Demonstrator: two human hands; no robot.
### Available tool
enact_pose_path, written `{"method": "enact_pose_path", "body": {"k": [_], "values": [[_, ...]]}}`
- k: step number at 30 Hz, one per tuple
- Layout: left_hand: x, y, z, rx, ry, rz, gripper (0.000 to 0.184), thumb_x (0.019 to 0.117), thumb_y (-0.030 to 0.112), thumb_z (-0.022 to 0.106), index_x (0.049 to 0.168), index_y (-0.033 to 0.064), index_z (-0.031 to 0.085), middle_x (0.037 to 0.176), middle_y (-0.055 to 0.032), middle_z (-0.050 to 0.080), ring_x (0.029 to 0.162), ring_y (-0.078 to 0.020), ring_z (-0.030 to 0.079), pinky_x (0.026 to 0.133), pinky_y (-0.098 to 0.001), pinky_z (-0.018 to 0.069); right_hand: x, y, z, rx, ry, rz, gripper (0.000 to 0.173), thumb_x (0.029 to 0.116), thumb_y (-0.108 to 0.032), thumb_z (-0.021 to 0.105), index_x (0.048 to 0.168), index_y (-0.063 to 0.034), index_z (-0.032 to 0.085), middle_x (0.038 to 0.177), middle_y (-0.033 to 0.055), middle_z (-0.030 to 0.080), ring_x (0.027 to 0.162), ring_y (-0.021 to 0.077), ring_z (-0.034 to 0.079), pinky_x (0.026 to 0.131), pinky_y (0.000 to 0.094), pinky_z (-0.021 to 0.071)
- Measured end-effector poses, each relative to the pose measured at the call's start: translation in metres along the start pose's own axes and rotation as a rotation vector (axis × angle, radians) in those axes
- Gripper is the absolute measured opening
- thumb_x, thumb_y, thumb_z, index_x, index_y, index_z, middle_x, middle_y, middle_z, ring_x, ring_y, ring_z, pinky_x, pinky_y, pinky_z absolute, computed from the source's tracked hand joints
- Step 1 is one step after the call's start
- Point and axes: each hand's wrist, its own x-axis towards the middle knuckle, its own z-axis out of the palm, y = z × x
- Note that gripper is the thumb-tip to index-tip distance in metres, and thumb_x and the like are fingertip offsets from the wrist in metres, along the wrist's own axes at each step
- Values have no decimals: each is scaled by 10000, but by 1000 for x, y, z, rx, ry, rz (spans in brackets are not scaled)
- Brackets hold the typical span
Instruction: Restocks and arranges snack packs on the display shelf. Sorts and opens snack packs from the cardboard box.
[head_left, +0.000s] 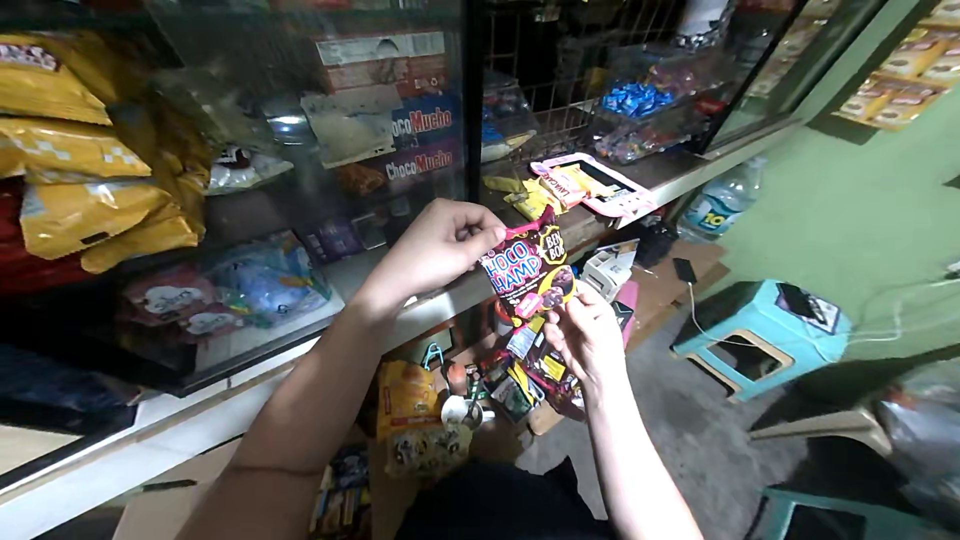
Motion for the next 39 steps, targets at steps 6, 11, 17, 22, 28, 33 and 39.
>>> {"method": "enact_pose_path", "body": {"k": [6,11,17,22,28,33,39], "values": [[0,0,3,-34,-25,-27,134,999,66,584,918,35,686,695,78,615,576,85,543,547,-89,462,0,2,-5,8,-64,-51,72,924,-220,727,976,-192,770,815,-56,746,609,-12,651,552,136,533],[-4,8,3,-102,-33,-83,140,1001,49,574,907,49,678,699,83,626,587,66,570,562,-103,488,-1,3,-3,-15,-111,-88,157,933,-320,712,1009,-193,764,797,-80,732,597,-36,621,535,121,501],[-12,13,3,-40,101,-52,137,996,68,587,924,25,695,717,63,634,600,72,570,569,-101,487,-1,8,4,-15,-98,-120,144,988,-306,646,1070,-211,717,821,-82,725,606,-24,613,549,134,497],[-14,17,9,141,207,0,154,1001,98,598,940,11,710,837,-7,650,696,42,561,648,-112,467,4,13,17,86,33,-83,263,1050,-85,407,1041,-136,664,891,-7,760,651,65,696,575,205,580],[-18,21,2,144,217,-37,151,1018,98,588,976,7,700,825,-5,656,655,45,578,607,-118,491,11,27,25,191,-187,33,403,890,-352,761,1203,-156,601,1071,11,757,917,158,755,763,350,648],[-24,15,-14,277,233,-2,151,988,115,629,963,14,738,872,-29,677,722,13,585,666,-143,483,15,29,50,185,-50,122,129,930,52,588,970,-61,634,888,72,775,747,156,764,666,291,644],[-34,13,-33,442,228,-23,165,987,112,627,954,-1,742,897,-104,681,793,-140,634,741,-300,525,23,42,54,285,-151,181,55,953,-35,636,996,-62,658,941,95,774,767,162,765,644,291,641]]}}
